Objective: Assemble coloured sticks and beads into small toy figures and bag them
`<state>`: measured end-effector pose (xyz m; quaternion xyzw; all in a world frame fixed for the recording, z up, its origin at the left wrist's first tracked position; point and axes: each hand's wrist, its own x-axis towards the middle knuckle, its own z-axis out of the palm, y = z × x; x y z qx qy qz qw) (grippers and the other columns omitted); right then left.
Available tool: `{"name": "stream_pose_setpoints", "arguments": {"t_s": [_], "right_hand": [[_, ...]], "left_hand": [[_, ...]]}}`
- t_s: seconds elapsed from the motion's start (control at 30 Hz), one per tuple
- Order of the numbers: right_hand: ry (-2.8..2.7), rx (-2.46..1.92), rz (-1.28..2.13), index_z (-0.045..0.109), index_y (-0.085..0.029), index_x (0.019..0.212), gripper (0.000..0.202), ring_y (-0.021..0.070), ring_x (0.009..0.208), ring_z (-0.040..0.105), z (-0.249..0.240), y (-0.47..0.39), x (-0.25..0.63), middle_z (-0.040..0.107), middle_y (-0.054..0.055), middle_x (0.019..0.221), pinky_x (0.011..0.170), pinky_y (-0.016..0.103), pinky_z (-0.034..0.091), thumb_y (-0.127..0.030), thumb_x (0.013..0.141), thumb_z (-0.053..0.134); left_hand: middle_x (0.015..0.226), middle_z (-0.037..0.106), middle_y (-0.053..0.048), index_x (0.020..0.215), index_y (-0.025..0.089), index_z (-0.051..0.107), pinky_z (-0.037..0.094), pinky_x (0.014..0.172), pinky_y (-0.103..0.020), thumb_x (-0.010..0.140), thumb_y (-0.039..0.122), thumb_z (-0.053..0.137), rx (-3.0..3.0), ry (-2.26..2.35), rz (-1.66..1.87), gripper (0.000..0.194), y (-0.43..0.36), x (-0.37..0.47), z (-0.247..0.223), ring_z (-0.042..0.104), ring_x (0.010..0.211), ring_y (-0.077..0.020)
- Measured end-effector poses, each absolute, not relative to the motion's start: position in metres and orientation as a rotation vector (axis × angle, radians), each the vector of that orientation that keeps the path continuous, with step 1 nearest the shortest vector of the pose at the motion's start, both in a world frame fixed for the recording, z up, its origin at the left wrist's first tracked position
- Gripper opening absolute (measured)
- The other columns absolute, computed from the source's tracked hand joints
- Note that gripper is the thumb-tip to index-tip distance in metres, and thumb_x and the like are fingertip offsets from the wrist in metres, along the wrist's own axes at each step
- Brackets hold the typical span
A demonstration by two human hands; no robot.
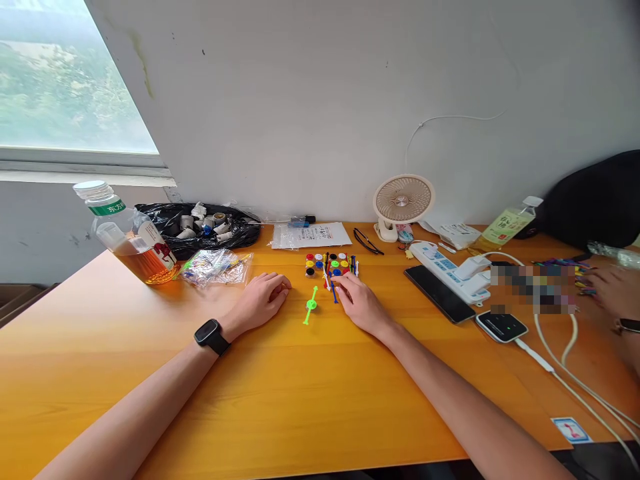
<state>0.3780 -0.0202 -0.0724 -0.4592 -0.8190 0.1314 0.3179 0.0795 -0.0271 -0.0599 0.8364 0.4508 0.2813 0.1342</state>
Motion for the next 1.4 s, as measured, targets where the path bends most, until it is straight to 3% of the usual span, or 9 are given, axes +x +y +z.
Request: {"name": "stream_pose_setpoints", "arguments": {"t_s": [0.37, 0.53, 0.7, 0.93, 1.17, 1.27, 1.4], "right_hand": [[-2.148, -1.145, 0.422, 0.068, -0.022, 0.099, 0.016, 0.0193, 0.086, 0.066, -0.064, -0.025, 0.376, 0.066, 0.006, 0.103, 0.078, 0.032, 0.051, -0.019, 0.105, 0.054], [-2.149, -1.045, 0.195, 0.062, -0.024, 0.102, 0.012, 0.0273, 0.109, 0.062, -0.054, -0.031, 0.372, 0.069, 0.008, 0.107, 0.1, 0.041, 0.046, -0.021, 0.107, 0.051], [-2.125, -1.12, 0.246, 0.056, -0.025, 0.105, 0.013, 0.025, 0.092, 0.065, -0.058, -0.032, 0.371, 0.068, 0.006, 0.099, 0.085, 0.037, 0.048, -0.025, 0.11, 0.045], [-2.149, -1.081, 0.337, 0.059, -0.024, 0.101, 0.024, 0.0225, 0.092, 0.065, -0.065, -0.029, 0.373, 0.065, 0.007, 0.101, 0.086, 0.034, 0.051, -0.01, 0.103, 0.04], [-2.119, -1.16, 0.301, 0.066, -0.021, 0.096, 0.024, 0.022, 0.086, 0.066, -0.069, -0.024, 0.377, 0.066, 0.008, 0.101, 0.083, 0.036, 0.054, -0.008, 0.097, 0.046], [-2.099, -1.146, 0.299, 0.068, -0.021, 0.107, 0.023, 0.0246, 0.097, 0.068, -0.067, -0.025, 0.376, 0.067, 0.011, 0.111, 0.091, 0.039, 0.056, -0.012, 0.1, 0.048], [-2.121, -1.109, 0.291, 0.068, -0.021, 0.128, 0.034, 0.0286, 0.12, 0.065, -0.068, -0.026, 0.373, 0.066, 0.014, 0.128, 0.108, 0.045, 0.054, -0.013, 0.099, 0.051]], "left_hand": [[0.094, 0.071, -0.007, 0.103, 0.022, 0.068, 0.049, 0.08, -0.036, 0.105, 0.027, 0.05, 2.432, 1.322, 0.816, 0.019, -0.027, 0.08, -0.061, 0.065, 0.09, -0.0244], [0.123, 0.069, -0.011, 0.129, 0.024, 0.066, 0.051, 0.101, -0.043, 0.11, 0.035, 0.047, 2.453, 1.243, 0.901, 0.029, -0.037, 0.083, -0.051, 0.062, 0.114, -0.0276], [0.149, 0.061, -0.008, 0.144, 0.033, 0.063, 0.045, 0.116, -0.051, 0.105, 0.042, 0.06, 2.559, 1.008, 0.789, 0.04, -0.054, 0.098, -0.039, 0.053, 0.134, -0.0307], [0.119, 0.077, -0.006, 0.122, 0.031, 0.076, 0.049, 0.104, -0.046, 0.107, 0.035, 0.057, 2.652, 1.057, 0.746, 0.024, -0.048, 0.099, -0.045, 0.06, 0.116, -0.0276], [0.09, 0.074, -0.007, 0.097, 0.024, 0.072, 0.049, 0.086, -0.041, 0.099, 0.036, 0.065, 2.586, 1.497, 0.849, 0.015, -0.03, 0.078, -0.054, 0.061, 0.094, -0.0276], [0.093, 0.073, -0.007, 0.104, 0.023, 0.071, 0.05, 0.089, -0.044, 0.099, 0.036, 0.065, 2.561, 1.592, 0.88, 0.014, -0.029, 0.078, -0.058, 0.061, 0.098, -0.0294], [0.115, 0.069, -0.011, 0.112, 0.025, 0.07, 0.046, 0.104, -0.054, 0.095, 0.033, 0.07, 2.551, 1.727, 1.042, 0.018, -0.031, 0.081, -0.059, 0.053, 0.118, -0.0362]]}}
